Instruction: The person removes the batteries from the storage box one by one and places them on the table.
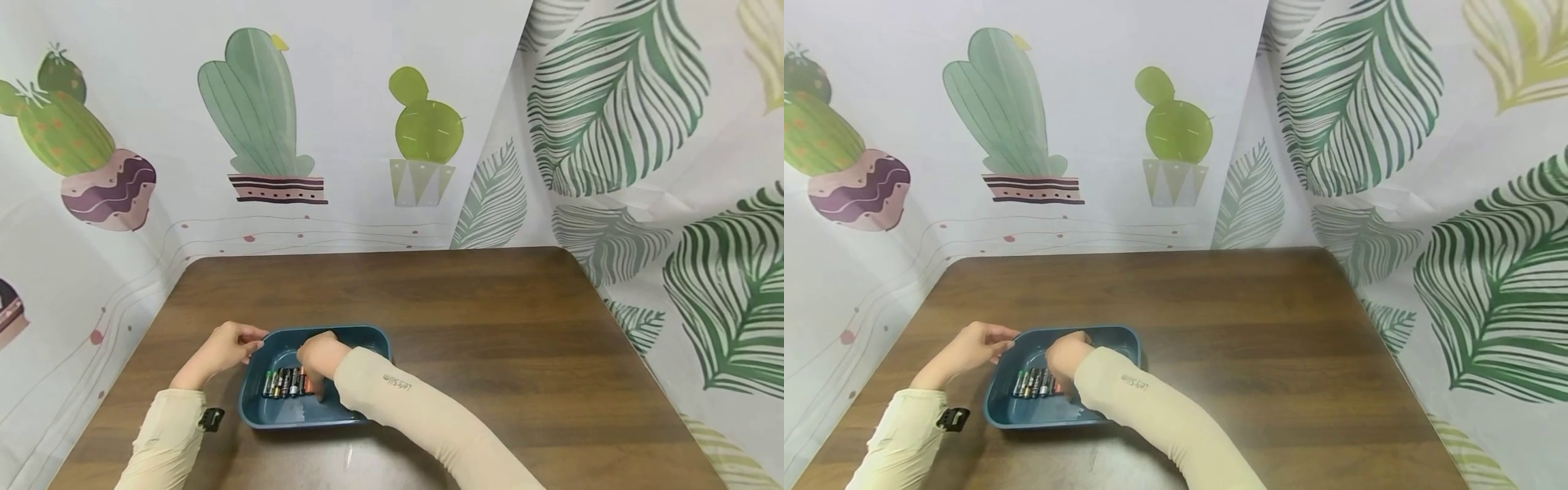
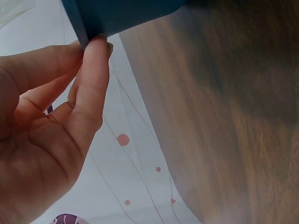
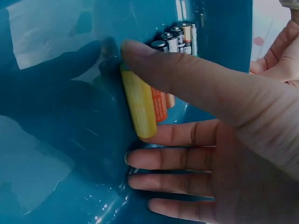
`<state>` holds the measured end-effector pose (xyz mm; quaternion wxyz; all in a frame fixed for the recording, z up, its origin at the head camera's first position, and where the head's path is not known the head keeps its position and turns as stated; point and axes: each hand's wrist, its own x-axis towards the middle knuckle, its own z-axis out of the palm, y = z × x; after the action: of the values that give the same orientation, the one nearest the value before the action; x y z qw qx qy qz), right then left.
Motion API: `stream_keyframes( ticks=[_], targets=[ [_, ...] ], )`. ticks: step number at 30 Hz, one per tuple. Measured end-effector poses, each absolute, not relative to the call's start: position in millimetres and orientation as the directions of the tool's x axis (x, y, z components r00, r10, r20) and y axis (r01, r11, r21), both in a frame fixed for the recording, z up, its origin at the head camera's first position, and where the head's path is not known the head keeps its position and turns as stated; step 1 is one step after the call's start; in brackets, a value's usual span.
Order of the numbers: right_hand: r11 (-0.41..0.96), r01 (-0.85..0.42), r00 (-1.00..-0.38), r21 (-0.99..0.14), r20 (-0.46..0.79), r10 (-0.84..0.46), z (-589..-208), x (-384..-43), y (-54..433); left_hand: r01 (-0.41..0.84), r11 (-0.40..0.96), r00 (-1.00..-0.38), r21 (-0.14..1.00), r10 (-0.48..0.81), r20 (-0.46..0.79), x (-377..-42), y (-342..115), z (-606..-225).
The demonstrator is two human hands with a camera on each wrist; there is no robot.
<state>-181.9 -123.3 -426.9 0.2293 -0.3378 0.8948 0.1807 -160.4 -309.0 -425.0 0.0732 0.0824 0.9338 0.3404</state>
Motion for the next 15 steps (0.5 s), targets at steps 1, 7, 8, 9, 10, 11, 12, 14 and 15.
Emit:
stream_keyframes(
  ticks=[1,7,8,9,10,11,12,14,15],
  targets=[
    [0.703,-0.689,-0.667,0.177,-0.536,-0.518,-426.9,-181.7,-124.1,0.103,0.752,-0.976,0.651,0.204,-0.081,-160.2,-309.7,-425.4],
    [0.696,-0.691,-0.672,0.196,-0.530,-0.518,-427.4,-180.9,-125.5,0.098,0.738,-0.977,0.668,0.199,-0.076,-159.2,-311.2,-426.3],
    [0.695,-0.691,-0.674,0.197,-0.524,-0.522,-427.6,-180.8,-125.2,0.100,0.736,-0.977,0.670,0.200,-0.074,-159.3,-311.0,-426.2],
    [0.695,-0.692,-0.675,0.197,-0.519,-0.525,-427.5,-180.7,-124.8,0.102,0.734,-0.977,0.671,0.202,-0.073,-159.4,-310.8,-426.2],
    [0.693,-0.693,-0.675,0.198,-0.516,-0.528,-427.7,-180.7,-124.5,0.103,0.733,-0.977,0.672,0.203,-0.071,-159.6,-310.4,-426.1],
    [0.691,-0.695,-0.674,0.198,-0.513,-0.531,-427.9,-180.7,-124.1,0.105,0.732,-0.976,0.673,0.204,-0.070,-159.6,-310.2,-426.1],
    [0.689,-0.697,-0.674,0.198,-0.510,-0.534,-428.2,-180.7,-123.9,0.105,0.732,-0.976,0.673,0.205,-0.071,-159.7,-309.9,-426.0],
    [0.688,-0.699,-0.673,0.196,-0.507,-0.539,-428.4,-180.4,-123.4,0.103,0.735,-0.977,0.671,0.202,-0.072,-159.6,-309.6,-426.1],
    [0.688,-0.699,-0.672,0.194,-0.506,-0.541,-428.7,-180.3,-123.2,0.102,0.736,-0.977,0.669,0.200,-0.072,-159.4,-309.6,-426.2]
  ],
)
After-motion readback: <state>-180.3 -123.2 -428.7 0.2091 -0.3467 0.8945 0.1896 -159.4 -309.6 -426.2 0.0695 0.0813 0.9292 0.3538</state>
